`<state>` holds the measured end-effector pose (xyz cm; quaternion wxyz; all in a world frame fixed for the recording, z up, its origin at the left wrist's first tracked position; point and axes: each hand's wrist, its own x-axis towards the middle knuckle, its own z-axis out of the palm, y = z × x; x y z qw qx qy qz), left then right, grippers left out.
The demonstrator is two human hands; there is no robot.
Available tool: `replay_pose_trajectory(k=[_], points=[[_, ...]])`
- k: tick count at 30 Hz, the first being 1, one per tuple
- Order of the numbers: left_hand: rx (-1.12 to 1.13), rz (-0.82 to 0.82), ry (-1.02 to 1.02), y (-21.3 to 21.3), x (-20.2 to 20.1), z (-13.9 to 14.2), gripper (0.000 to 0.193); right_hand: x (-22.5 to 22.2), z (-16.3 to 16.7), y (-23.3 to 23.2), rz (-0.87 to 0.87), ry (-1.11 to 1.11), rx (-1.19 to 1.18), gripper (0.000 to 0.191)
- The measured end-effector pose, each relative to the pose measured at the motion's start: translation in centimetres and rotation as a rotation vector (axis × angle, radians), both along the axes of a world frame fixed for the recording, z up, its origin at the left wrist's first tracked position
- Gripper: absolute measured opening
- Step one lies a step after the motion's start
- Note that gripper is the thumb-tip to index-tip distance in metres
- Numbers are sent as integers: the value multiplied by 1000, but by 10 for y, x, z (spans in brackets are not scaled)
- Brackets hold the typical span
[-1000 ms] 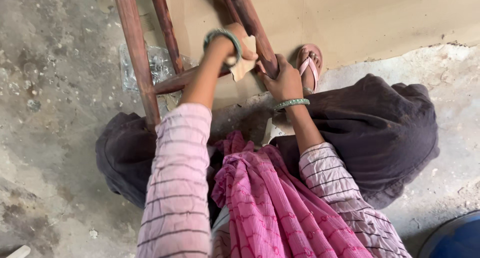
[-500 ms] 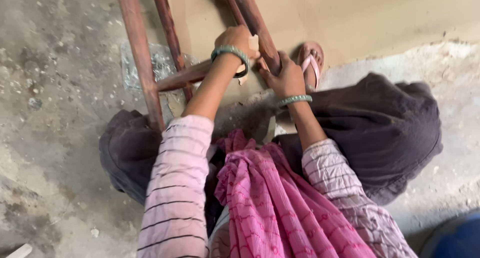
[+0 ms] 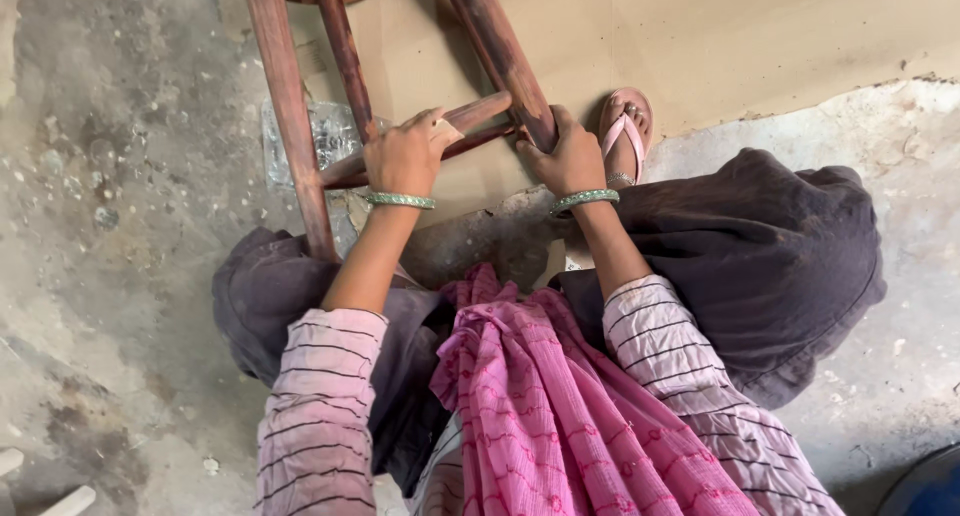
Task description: The person sits on the floor and sands a small wooden stool with a sanding block, working on the legs and seat. The stool is placed on a cardboard sheet, and the person adjusts their grip and position to reach different parts of the stool.
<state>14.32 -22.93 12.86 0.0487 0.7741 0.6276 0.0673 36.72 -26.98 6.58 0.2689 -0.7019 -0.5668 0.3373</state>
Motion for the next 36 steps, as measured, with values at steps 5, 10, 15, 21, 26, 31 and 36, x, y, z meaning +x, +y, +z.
replay_pose_trajectory(k=[5,10,15,21,26,31,36], points=[[84,-113,-127,10,44,-30,30,-2,3,1,-10,-21,-37,61],[154,-124,-154,8,43,-30,29,-4,8,1,-25,25,3,63],[24,-14,-165,3,38,-29,30,-3,0,-4,-37,22,-56,60],[135,-22,52,5,46,-68,30,1,-19,-3,-15,28,19,60],[170,-10,82,10,37,-72,28,-2,-24,8,-25,-24,11,64],[306,-54,-237,16,58,-69,29,-4,-25,14,-40,-37,-100,64],[91,0,-193,15,35,-68,32,-1,-33,17,-12,-10,-34,67]])
